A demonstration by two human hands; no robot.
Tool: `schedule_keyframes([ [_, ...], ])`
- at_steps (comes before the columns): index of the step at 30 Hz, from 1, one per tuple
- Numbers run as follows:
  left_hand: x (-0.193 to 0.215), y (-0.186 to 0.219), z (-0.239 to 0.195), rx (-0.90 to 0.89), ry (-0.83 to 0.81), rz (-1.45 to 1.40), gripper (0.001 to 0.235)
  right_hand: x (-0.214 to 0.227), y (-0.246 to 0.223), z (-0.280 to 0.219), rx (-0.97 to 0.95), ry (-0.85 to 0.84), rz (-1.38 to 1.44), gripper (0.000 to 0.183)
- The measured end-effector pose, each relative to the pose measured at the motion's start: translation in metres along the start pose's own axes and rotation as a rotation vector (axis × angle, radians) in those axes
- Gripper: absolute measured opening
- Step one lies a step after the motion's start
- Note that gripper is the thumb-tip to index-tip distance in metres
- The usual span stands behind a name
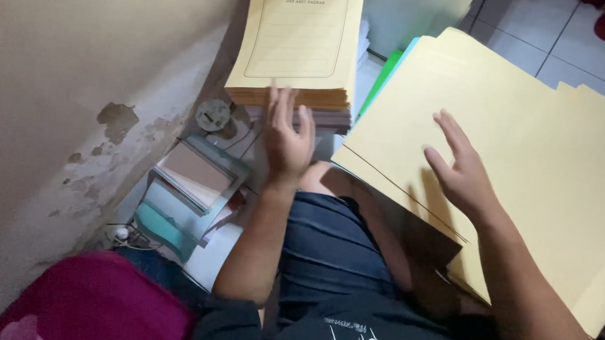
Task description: Sorting and stacking large yellow paper folders on the floor in a print shop
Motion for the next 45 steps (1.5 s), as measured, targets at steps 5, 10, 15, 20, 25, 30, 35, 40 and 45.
schedule_keyframes([
  [5, -0.145, 0.143, -0.156, -0.567, -0.477, -0.416, 0.021, 0.051, 0.096, -0.130, -0.045, 0.054, -0.337, 0.040],
  [10, -0.216, 0.200, -0.244, -1.001, -0.845, -0.086, 0.051, 0.054, 0.143, -0.213, 0.160, 0.008, -0.452, 0.061],
  [15, -0.216, 0.204, -0.243, -1.011, -0.927, -0.091, 0.086, 0.058, 0.146, -0.229, 0.147, 0.020, -0.420, 0.081],
  [20, -0.210, 0.200, -0.254, -1.010, -0.935, 0.009, 0.104, 0.051, 0.133, -0.228, 0.253, 0.012, -0.572, 0.102],
  [25, -0.211, 0.196, -0.266, -1.018, -1.017, 0.047, 0.079, 0.050, 0.131, -0.229, 0.287, -0.011, -0.571, 0.093],
  [30, -0.207, 0.196, -0.262, -1.020, -1.040, 0.031, 0.079, 0.052, 0.131, -0.228, 0.241, -0.021, -0.536, 0.089],
  [35, -0.203, 0.196, -0.268, -1.036, -0.979, -0.001, 0.080, 0.043, 0.132, -0.228, 0.233, -0.007, -0.581, 0.085],
  [40, -0.212, 0.181, -0.276, -1.035, -0.715, 0.125, 0.102, 0.033, 0.154, -0.232, 0.143, 0.140, -0.789, 0.093],
  [45, -0.204, 0.183, -0.271, -1.043, -0.689, 0.053, 0.098, 0.029, 0.162, -0.233, 0.129, 0.176, -0.799, 0.090],
])
Point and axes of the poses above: each hand's wrist, its own z-axis towards the middle knuckle, its own x-axis out of the back of the hand, y = z × x, the point moved 9 cm from there along z, towards the middle knuckle, and after that the axes turned 2 degrees about x, right-handed, at the moved point
